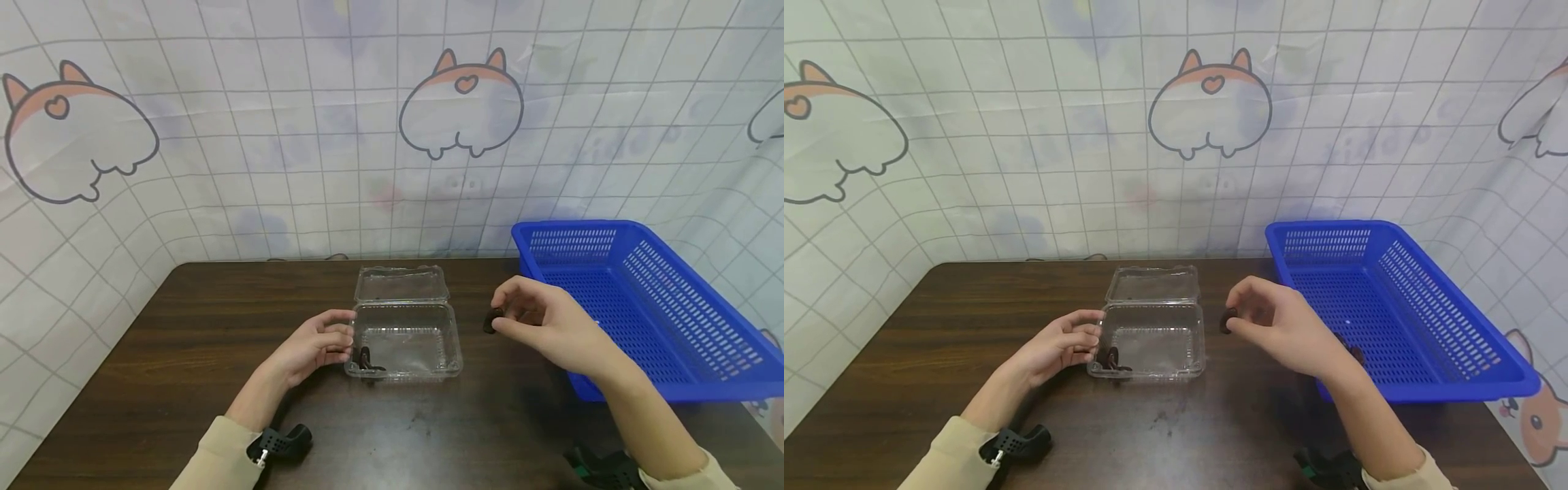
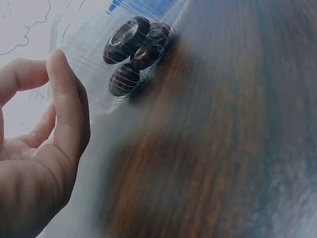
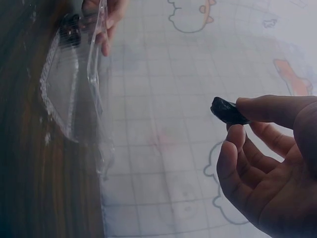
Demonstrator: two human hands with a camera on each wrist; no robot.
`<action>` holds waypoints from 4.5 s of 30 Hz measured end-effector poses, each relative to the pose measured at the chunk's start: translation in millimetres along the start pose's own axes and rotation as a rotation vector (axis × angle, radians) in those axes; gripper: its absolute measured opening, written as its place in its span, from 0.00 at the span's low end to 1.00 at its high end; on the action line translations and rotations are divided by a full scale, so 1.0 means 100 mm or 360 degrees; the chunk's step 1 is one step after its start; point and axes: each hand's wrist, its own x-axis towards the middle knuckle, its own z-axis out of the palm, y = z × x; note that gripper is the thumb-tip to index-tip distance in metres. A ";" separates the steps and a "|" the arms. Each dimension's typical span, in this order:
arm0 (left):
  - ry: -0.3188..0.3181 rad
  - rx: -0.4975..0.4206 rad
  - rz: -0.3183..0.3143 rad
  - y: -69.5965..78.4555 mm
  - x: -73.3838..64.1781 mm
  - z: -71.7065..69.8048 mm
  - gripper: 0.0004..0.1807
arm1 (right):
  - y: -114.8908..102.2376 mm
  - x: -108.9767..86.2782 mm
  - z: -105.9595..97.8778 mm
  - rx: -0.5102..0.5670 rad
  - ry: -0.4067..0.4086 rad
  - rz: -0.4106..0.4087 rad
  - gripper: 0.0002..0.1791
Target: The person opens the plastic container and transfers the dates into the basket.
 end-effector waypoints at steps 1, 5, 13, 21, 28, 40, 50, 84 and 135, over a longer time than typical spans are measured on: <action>-0.0001 0.0000 0.0000 0.00 0.00 0.00 0.32 | 0.00 -0.01 -0.01 0.0000 0.0008 0.0013 0.10; -0.0002 0.0005 -0.0003 0.00 0.01 0.01 0.32 | 0.01 -0.04 -0.05 0.0011 0.0031 0.0035 0.10; 0.0001 0.0011 -0.0002 0.01 0.01 0.02 0.31 | 0.04 -0.09 -0.11 -0.0029 0.0080 0.0021 0.09; -0.0008 0.0018 0.0002 0.01 0.02 0.04 0.32 | 0.13 -0.17 -0.22 -0.0097 0.0143 0.0009 0.09; -0.0008 0.0004 0.0007 0.02 0.02 0.04 0.32 | 0.18 -0.25 -0.34 -0.0157 0.0192 0.0052 0.09; -0.0011 0.0015 0.0017 0.03 0.02 0.03 0.33 | 0.24 -0.36 -0.48 -0.0175 0.0254 0.0117 0.09; -0.0003 0.0017 0.0016 0.03 0.01 0.02 0.33 | 0.30 -0.40 -0.55 -0.0138 0.0268 0.0137 0.09; -0.0001 -0.0002 -0.0002 0.06 0.01 0.03 0.31 | 0.58 -0.46 -0.79 -0.0222 0.0361 0.0252 0.13; 0.0156 0.0243 -0.0031 0.06 -0.04 0.02 0.26 | 0.67 -0.52 -0.87 -0.0312 0.0203 0.0345 0.11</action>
